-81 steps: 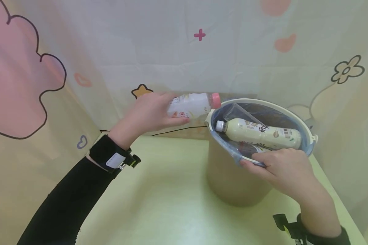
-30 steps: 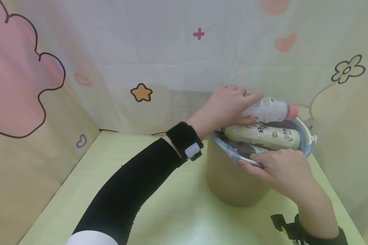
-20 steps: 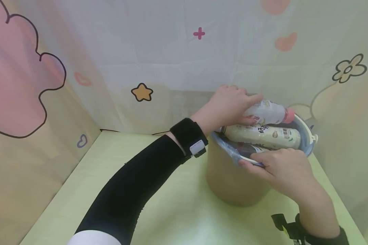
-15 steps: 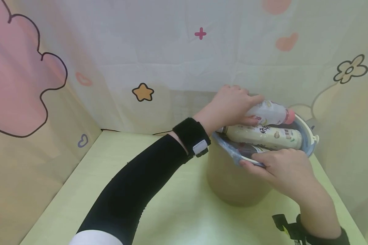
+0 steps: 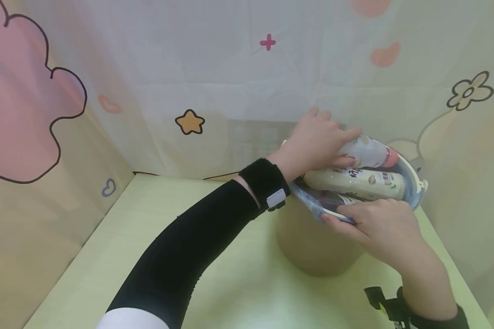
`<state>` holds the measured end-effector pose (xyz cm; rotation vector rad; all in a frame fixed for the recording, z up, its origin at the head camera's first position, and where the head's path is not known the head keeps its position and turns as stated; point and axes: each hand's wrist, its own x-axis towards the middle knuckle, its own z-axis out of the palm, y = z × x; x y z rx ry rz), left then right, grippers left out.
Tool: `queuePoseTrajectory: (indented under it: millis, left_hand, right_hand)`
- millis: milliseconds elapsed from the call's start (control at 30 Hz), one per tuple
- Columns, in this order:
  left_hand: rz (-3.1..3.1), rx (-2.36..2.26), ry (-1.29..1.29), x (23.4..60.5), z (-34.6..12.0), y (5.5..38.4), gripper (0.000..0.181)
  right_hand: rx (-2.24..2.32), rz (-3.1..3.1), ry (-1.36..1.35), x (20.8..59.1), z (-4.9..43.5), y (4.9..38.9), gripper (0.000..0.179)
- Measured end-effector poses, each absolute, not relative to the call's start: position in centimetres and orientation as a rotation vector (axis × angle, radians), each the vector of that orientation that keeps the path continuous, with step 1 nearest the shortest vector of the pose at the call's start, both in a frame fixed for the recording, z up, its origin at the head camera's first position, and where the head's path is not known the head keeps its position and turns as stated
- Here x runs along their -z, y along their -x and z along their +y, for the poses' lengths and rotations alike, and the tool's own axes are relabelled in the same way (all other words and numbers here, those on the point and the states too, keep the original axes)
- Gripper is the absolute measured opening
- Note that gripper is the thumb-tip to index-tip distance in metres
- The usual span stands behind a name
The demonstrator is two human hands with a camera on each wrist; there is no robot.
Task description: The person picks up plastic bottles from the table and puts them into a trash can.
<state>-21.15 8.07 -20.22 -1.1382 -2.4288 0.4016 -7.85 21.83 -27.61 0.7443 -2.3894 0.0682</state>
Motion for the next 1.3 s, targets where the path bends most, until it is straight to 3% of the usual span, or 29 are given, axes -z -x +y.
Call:
queuePoseTrajectory:
  millis: [367, 800, 1000, 1300]
  left_hand:
    - [-2.46, -0.252, 1.118, 18.7, 6.0, 21.2, 0.076]
    - [-2.397, -0.089, 1.049, 17.4, -0.7, 20.1, 0.076]
    - [-2.313, 0.127, 1.046, 19.4, -6.6, 19.8, 0.068]
    - [-2.329, 0.261, 0.973, 25.3, -16.1, 19.3, 0.056]
  right_hand:
    - [-0.08, -2.366, -0.767, 27.5, 21.8, 7.9, 0.045]
    - [-0.087, -2.3, -0.803, 27.7, 21.8, 8.1, 0.049]
    - [-0.086, -2.269, -0.803, 27.7, 21.7, 8.1, 0.052]
    - [-0.084, -2.275, -0.82, 27.9, 20.7, 8.8, 0.051]
